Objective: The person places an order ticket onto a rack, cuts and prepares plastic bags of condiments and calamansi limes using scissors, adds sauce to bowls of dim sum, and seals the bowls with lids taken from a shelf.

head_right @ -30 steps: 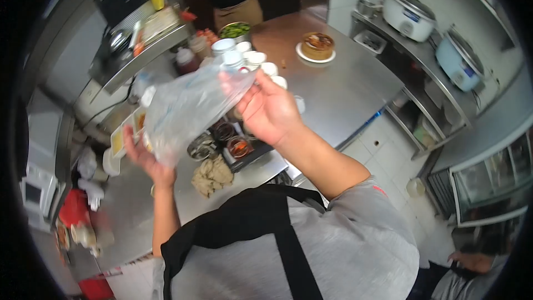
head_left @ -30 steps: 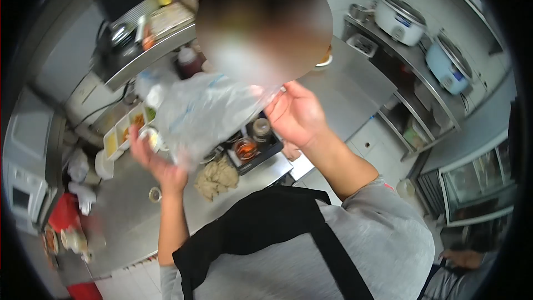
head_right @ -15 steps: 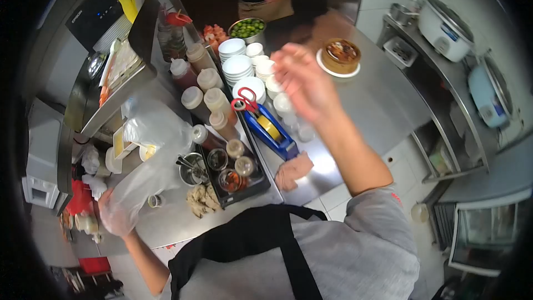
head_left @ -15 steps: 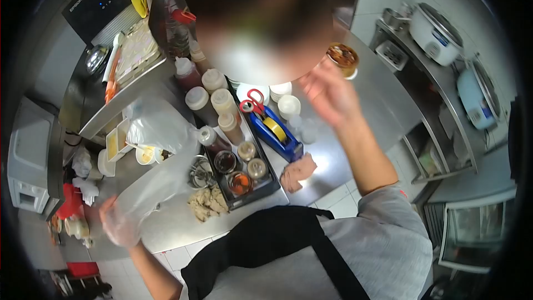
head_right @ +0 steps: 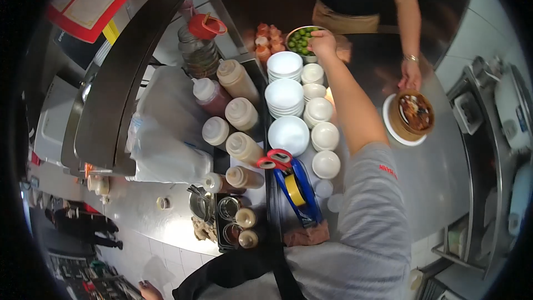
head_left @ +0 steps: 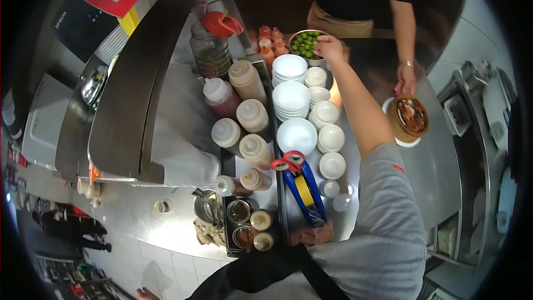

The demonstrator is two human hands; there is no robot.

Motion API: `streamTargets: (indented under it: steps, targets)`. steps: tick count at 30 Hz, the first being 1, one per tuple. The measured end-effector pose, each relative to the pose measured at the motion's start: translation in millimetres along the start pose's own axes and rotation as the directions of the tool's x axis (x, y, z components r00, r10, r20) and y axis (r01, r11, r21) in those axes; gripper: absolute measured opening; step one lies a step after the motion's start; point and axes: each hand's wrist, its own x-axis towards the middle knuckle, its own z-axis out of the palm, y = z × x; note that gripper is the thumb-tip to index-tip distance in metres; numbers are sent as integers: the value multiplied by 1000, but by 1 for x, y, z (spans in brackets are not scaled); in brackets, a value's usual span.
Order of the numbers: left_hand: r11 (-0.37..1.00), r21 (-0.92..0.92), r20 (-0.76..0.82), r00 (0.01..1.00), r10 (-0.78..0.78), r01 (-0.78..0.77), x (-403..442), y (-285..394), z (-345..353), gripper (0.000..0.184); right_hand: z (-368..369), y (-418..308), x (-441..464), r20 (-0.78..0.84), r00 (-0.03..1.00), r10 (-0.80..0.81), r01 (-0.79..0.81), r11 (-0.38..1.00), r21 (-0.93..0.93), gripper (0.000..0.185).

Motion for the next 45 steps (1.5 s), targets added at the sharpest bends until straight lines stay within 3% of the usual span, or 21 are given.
streamTargets:
  steps: [2, 4, 6, 9, 13, 16, 17, 19, 21, 24, 27, 28, 29, 30, 31, 32, 33, 36, 39, 42, 45]
  targets:
    - [993, -30, 80, 990, 112, -110, -21, -10, 7, 34, 20, 15, 22, 64, 995, -75, 98, 809, -580, 24]
    - [993, -58, 152, 983, 106, -98, -49, 14, -10, 31, 32, 6, 26, 198, 976, -86, 210, 171, -963, 35]
    - [988, -115, 266, 954, 135, -107, -63, 17, -4, 30, 41, -4, 23, 184, 980, 76, 172, 141, -975, 40]
    - [981, -36, 192, 962, 193, -189, -61, -11, 55, 19, 44, -34, 11, 197, 951, 236, 189, 58, -980, 37]
    - [974, -35, 230, 947, 226, -224, -73, -24, 84, 20, 38, -10, 40, 246, 955, 166, 241, 49, -969, 42]
    - [967, -46, 284, 925, 254, -251, -74, -34, 93, 24, 19, -21, 28, 258, 966, -22, 254, 270, -929, 34]
    - [970, -56, 306, 921, 240, -235, -75, -35, 93, 24, 0, -2, 47, 262, 962, -78, 263, 532, -805, 28]
    - [971, -90, 365, 900, 238, -220, -70, -41, 100, 25, -15, 0, 48, 237, 971, 5, 29, 990, -138, 24]
    - [965, -135, 434, 862, 261, -225, -58, -53, 110, 27, -25, -14, 27, 235, 971, 49, -170, 831, 530, 25]
    - [948, -131, 401, 859, 319, -291, -57, -55, 116, 29, -44, -24, 33, 197, 972, 130, -228, 726, 648, 17]
    - [944, -163, 454, 828, 329, -286, -54, -47, 113, 28, -55, 9, 77, 46, 998, 48, -51, 997, 56, 9]
    - [861, -259, 455, 731, 509, -438, -47, -71, 139, 30, -52, 12, 80, -35, 999, -14, 6, 976, -219, 11]
    - [737, -368, 436, 595, 675, -566, -43, -82, 150, 33, -53, 21, 88, 43, 981, -192, 167, 694, -701, 23]
    - [592, -474, 399, 440, 805, -652, -45, -72, 140, 36, -47, 11, 78, 58, 991, -120, 114, 526, -843, 27]
    - [610, -467, 459, 413, 786, -640, -44, -68, 139, 41, -35, -13, 50, 57, 997, -46, 69, 327, -942, 32]
    - [628, -458, 518, 384, 764, -630, -43, -65, 138, 47, -27, -26, 35, 39, 999, 26, 36, 109, -993, 37]
    - [645, -446, 575, 353, 738, -621, -42, -62, 138, 52, -26, -13, 46, 48, 998, 38, 46, 57, -997, 48]
    - [948, -113, 396, 862, 317, -297, -68, -39, 117, 26, -17, 1, 51, 147, 989, -18, 147, -20, -989, 50]
    - [944, -56, 393, 862, 321, -326, -69, -33, 106, 25, -21, 13, 63, 325, 945, -39, 321, -85, -943, 44]
    - [972, 40, 440, 877, 192, -233, -78, -25, 100, 26, -38, 23, 70, 458, 875, -158, 463, -4, -886, 39]
    - [965, -34, 444, 861, 247, -260, -79, -26, 96, 24, -42, 23, 67, 498, 848, -180, 514, 52, -856, 37]
